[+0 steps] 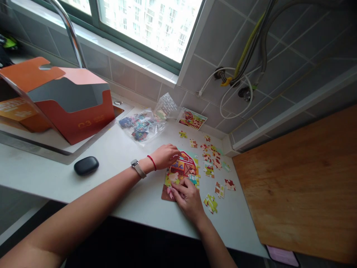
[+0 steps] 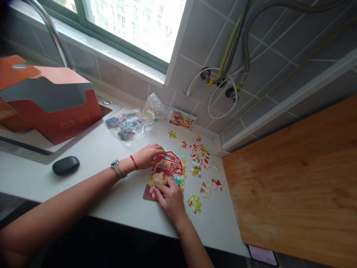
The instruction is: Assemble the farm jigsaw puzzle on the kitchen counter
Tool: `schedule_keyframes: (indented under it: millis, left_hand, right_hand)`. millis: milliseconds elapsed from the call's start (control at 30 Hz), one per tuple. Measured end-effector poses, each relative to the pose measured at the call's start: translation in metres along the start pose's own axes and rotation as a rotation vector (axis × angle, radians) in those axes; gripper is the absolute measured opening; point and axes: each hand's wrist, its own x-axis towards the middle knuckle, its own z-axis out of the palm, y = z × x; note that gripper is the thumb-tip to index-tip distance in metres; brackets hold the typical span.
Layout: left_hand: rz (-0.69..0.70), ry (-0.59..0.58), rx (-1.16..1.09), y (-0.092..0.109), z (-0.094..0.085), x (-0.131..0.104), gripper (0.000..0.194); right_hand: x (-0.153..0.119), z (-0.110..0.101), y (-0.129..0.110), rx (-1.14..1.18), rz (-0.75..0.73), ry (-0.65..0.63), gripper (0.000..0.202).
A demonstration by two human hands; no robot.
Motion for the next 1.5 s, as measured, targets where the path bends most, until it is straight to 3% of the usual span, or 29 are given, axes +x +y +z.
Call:
schedule_keyframes:
  millis: [267,433,533,633,767,900,1000,1200,1500]
  left_hand:
    - [0.005,0.034,-0.021,0.0,-0.003,-0.011,0.023]
    - [0.052,0.101,-0.081,0.015,-0.011,-0.042,0.019]
    - [0.088,0.054,-0.06,0.021,-0.014,-0.065,0.022]
    - [0.074,-0.017,0.008,0.024,-0.014,-0.079,0.034]
    - [0.048,-0.058,0.053,0.029,-0.012,-0.081,0.018]
    - [0.073,-0.057,0.048,0.035,-0.013,-0.079,0.018]
    - [0.089,-0.064,0.047,0.04,-0.016,-0.079,0.019]
    - [0.162,-0.142,0.035,0.051,-0.024,-0.083,0.036]
    - [0.16,-0.17,0.049,0.057,-0.022,-0.087,0.036]
  right_hand:
    - [-0.002,0.004,-0.005,-0.091,-0.044,0.055,0.023]
    - [-0.003,0.005,-0.007,-0.105,-0.057,0.085,0.021]
    - [-0.003,0.002,-0.009,-0.047,-0.06,0.097,0.021]
    - [-0.004,-0.001,-0.007,0.153,-0.014,0.209,0.026]
    - [-0.004,-0.003,0.0,0.32,0.114,0.443,0.026]
    - [-0.003,-0.002,0.006,0.332,0.167,0.51,0.025]
    - [-0.002,0.0,0.007,0.271,0.12,0.475,0.023]
    - [-0.003,0.009,0.007,0.103,-0.054,0.257,0.036]
    - [-0.003,0.012,0.008,0.0,-0.064,0.199,0.034]
